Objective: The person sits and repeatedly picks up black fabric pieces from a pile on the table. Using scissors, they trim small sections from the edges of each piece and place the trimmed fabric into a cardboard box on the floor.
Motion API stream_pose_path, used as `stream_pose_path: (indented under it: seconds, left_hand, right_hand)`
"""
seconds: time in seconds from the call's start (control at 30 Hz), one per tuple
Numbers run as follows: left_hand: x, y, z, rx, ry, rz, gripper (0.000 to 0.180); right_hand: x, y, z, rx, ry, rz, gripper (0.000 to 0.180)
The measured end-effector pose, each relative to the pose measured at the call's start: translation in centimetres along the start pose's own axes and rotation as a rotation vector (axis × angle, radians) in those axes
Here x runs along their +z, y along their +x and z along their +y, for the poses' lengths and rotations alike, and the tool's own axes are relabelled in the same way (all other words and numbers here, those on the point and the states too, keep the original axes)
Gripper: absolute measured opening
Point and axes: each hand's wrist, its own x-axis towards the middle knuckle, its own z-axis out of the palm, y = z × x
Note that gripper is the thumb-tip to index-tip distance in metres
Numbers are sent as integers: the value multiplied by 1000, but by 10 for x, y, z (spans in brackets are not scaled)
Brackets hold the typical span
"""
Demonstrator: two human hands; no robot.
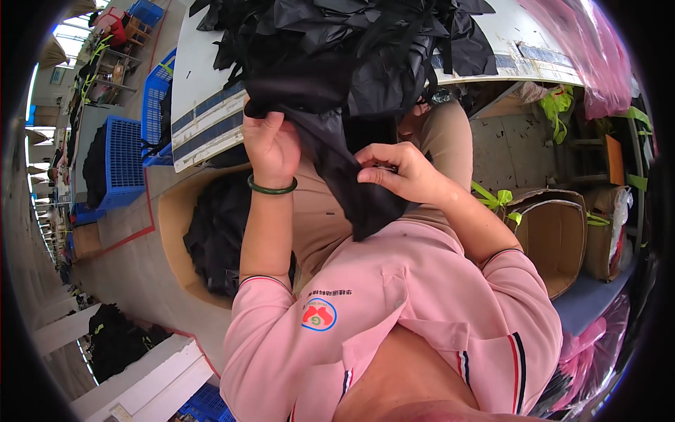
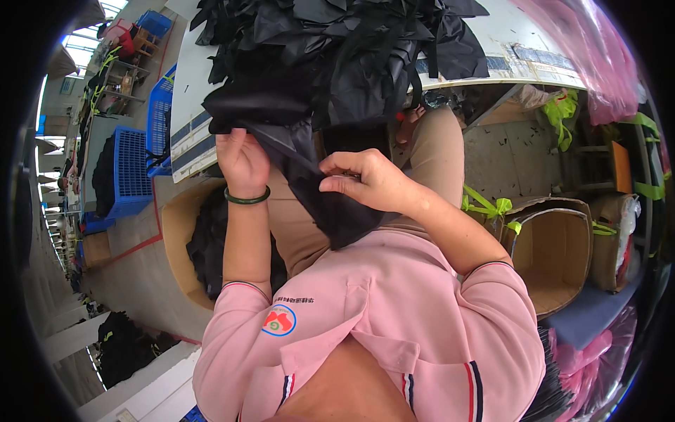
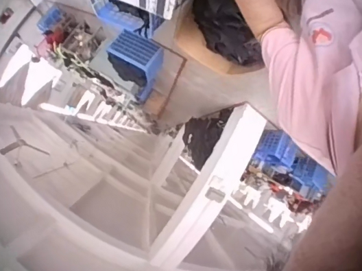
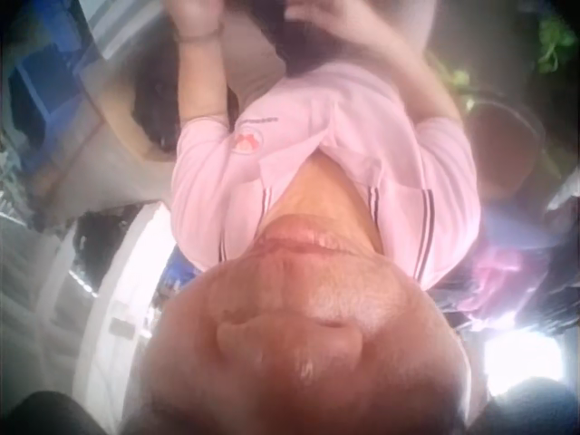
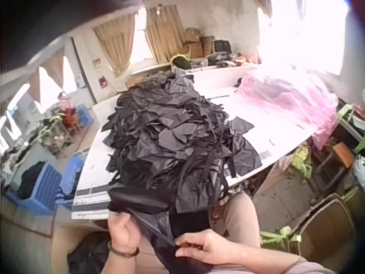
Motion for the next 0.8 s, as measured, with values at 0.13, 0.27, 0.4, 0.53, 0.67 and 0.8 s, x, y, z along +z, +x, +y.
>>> stream_pose_path:
  seconds: [0.13, 0.27, 0.4, 0.53, 0.67, 0.8]
  left_hand:
    - [-18, -3, 4, -87, -221, 206, 44]
    - [-15, -10, 0, -157, -350, 217, 45]
    - [-8, -19, -1, -229, -361, 83, 54]
    - [15, -16, 5, -248, -186, 248, 82]
    - [-14, -41, 4, -459, -125, 44, 98]
    - [10, -44, -4, -424, 311, -11, 68]
  right_hand:
    - [2, 16, -5, -108, 55, 249, 26]
    - [2, 42, -13, -102, -90, 439, 34]
    - [7, 51, -7, -149, -179, 385, 25]
    - [-12, 46, -1, 106, 129, 359, 19]
    - [-26, 40, -5, 197, 268, 397, 17]
    - [-24, 38, 0, 169, 289, 391, 19]
